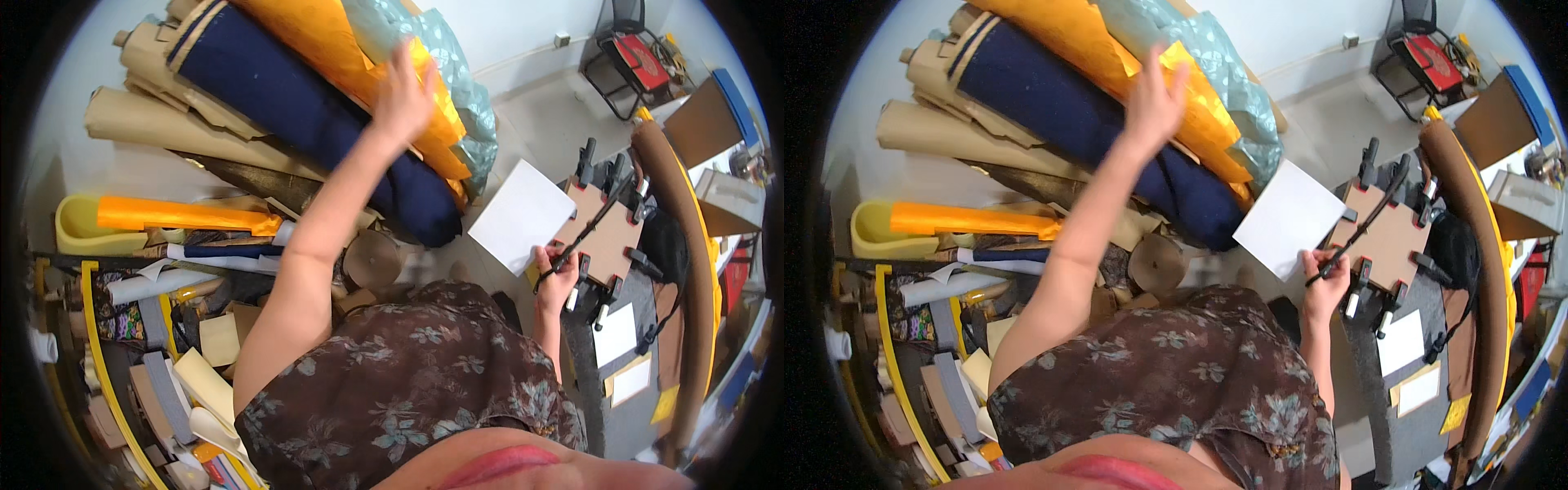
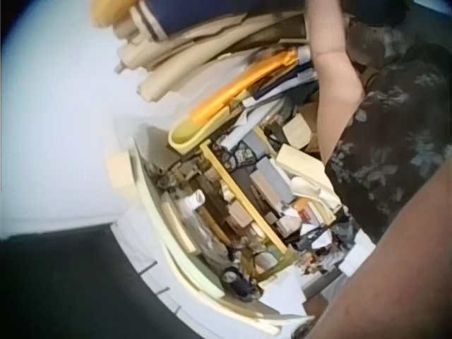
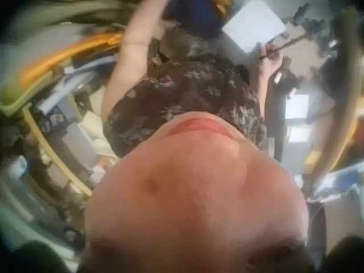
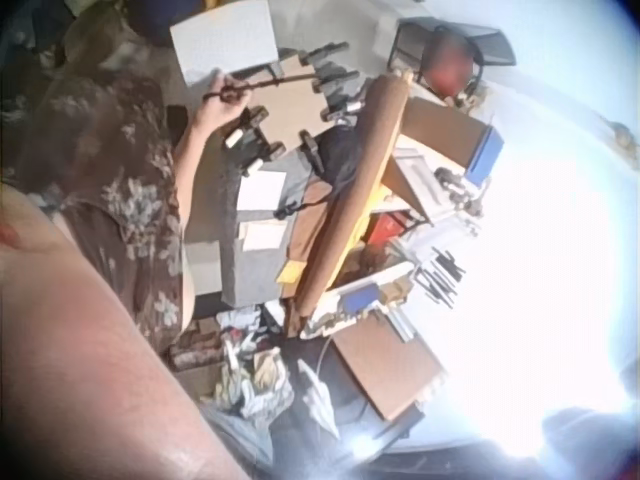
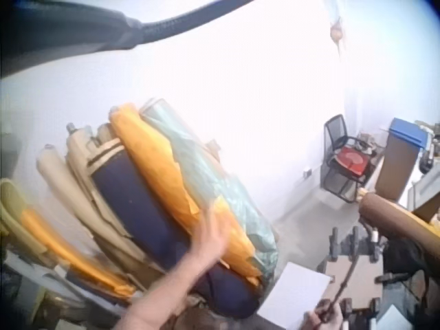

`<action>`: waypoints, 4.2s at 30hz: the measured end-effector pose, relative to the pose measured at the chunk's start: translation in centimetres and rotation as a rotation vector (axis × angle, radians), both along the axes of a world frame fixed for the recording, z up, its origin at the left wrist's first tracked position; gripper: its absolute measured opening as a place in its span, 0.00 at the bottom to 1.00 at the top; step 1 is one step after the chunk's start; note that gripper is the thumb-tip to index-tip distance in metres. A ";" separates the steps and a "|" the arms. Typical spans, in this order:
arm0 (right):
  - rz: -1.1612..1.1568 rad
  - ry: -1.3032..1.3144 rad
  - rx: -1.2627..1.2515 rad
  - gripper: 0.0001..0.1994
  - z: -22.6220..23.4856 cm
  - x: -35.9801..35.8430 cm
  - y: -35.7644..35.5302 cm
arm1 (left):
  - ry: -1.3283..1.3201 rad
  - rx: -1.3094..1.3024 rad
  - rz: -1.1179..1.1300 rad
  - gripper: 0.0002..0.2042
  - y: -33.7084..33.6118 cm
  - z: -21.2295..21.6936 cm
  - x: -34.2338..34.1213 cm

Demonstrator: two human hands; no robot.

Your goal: The person assembles small cardboard boxes by folding and inserting flaps, then places them on the table. She retrieves a larger cardboard sheet, cuts it with scissors, and trims it to size. The workspace contains various craft materials and tools.

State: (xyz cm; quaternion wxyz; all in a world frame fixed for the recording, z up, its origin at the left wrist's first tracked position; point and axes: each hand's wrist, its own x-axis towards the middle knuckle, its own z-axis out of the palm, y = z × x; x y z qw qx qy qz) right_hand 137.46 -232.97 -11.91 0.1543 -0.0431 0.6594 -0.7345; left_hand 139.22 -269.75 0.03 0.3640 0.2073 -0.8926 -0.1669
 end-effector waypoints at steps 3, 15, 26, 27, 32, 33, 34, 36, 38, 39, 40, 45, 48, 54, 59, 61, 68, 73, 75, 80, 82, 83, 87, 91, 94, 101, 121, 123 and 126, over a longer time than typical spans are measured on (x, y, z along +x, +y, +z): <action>0.039 0.022 0.105 0.13 1.3 -1.3 0.4 | -0.388 0.106 0.228 0.32 -5.1 1.1 -1.4; 0.292 -0.037 -0.079 0.14 3.7 -8.0 -10.7 | -0.122 0.202 0.339 0.12 -0.6 -1.3 19.9; 0.860 0.307 0.065 0.11 0.0 -6.7 -21.7 | 0.286 0.981 0.500 0.06 -0.1 -2.8 23.9; 0.921 0.263 0.000 0.10 -0.1 -6.1 -23.9 | 0.362 1.064 0.467 0.06 -0.3 -3.4 24.0; 1.049 0.396 -0.110 0.09 -0.9 -3.0 -31.1 | 0.624 1.284 0.253 0.05 1.1 -4.7 22.4; 1.041 0.398 -0.095 0.09 -0.6 -2.2 -31.8 | 0.612 1.242 0.243 0.06 1.4 -4.6 22.2; 1.034 0.400 -0.079 0.09 -0.3 -1.6 -32.4 | 0.650 1.237 0.242 0.06 1.7 -4.5 22.1; 1.006 0.403 -0.103 0.09 -0.3 -0.8 -33.5 | 0.722 1.228 0.238 0.07 1.8 -4.2 22.0; 0.964 0.404 -0.178 0.09 -1.0 -0.3 -34.0 | 0.717 1.257 0.108 0.11 1.9 -3.4 21.6; 0.941 0.417 -0.179 0.09 -1.4 -0.3 -34.0 | 0.647 1.164 0.226 0.12 2.7 -3.4 20.7; 0.931 0.439 -0.172 0.09 -1.7 -0.2 -34.3 | 0.577 1.065 0.344 0.14 3.4 -2.6 19.7; 0.986 0.342 -0.133 0.13 0.6 -0.7 -34.0 | 0.341 0.947 0.601 0.09 2.4 -3.4 20.4; 0.827 0.454 -0.185 0.14 0.9 -1.1 -33.6 | 0.345 0.896 0.609 0.08 2.2 -3.5 19.6; 0.660 0.228 0.041 0.12 -1.9 -3.0 -30.1 | 0.272 0.806 0.629 0.06 2.3 -3.0 19.3; 0.548 -0.033 0.205 0.12 -7.2 -4.7 -22.9 | 0.130 0.643 0.676 0.06 2.9 -2.5 19.3; 0.382 0.012 0.232 0.14 -8.5 -3.7 -19.4 | 0.034 0.531 0.677 0.07 2.2 -2.8 19.1; 0.471 -0.148 0.357 0.23 -4.6 3.2 -15.2 | -0.284 0.135 0.765 0.18 0.5 -1.9 22.7; 0.499 -0.136 0.241 0.16 -5.0 4.0 -16.0 | -0.080 0.330 0.701 0.12 0.6 -3.5 21.4; 0.503 -0.061 0.204 0.15 -4.2 3.9 -16.5 | -0.062 0.332 0.677 0.13 1.8 -3.1 20.0; 0.634 -0.480 -0.051 0.21 1.5 5.3 -17.6 | -0.031 0.329 0.620 0.13 3.7 -1.8 18.4; 0.623 -0.751 -0.176 0.23 1.6 6.9 -18.4 | 0.025 0.351 0.605 0.13 4.1 -1.9 19.2; 0.608 -0.869 -0.189 0.26 1.6 7.9 -19.1 | -0.020 0.274 0.604 0.14 3.6 -1.8 20.3; 0.498 -1.117 -0.168 0.37 1.0 10.3 -20.4 | -0.138 -0.018 0.537 0.15 3.1 -2.4 20.7; 0.462 -1.173 -0.311 0.22 1.2 11.7 -21.6 | 0.074 0.297 0.585 0.10 3.9 -2.2 18.9; 0.350 -1.281 -0.287 0.16 1.9 12.6 -21.0 | 0.118 0.469 0.605 0.07 6.1 -0.5 18.0; 0.220 -1.242 -0.321 0.15 0.5 11.6 -22.0 | 0.112 0.462 0.636 0.07 7.2 -0.7 17.2; 0.492 0.016 0.004 0.25 -1.6 3.1 -26.4 | 0.143 0.534 0.637 0.07 7.2 -1.3 18.7; 0.566 0.034 0.037 0.26 -1.5 2.1 -27.9 | 0.202 0.631 0.595 0.07 7.5 -0.9 17.9; 0.634 -0.013 0.046 0.26 -1.1 2.3 -29.0 | 0.180 0.660 0.635 0.07 7.6 0.1 17.5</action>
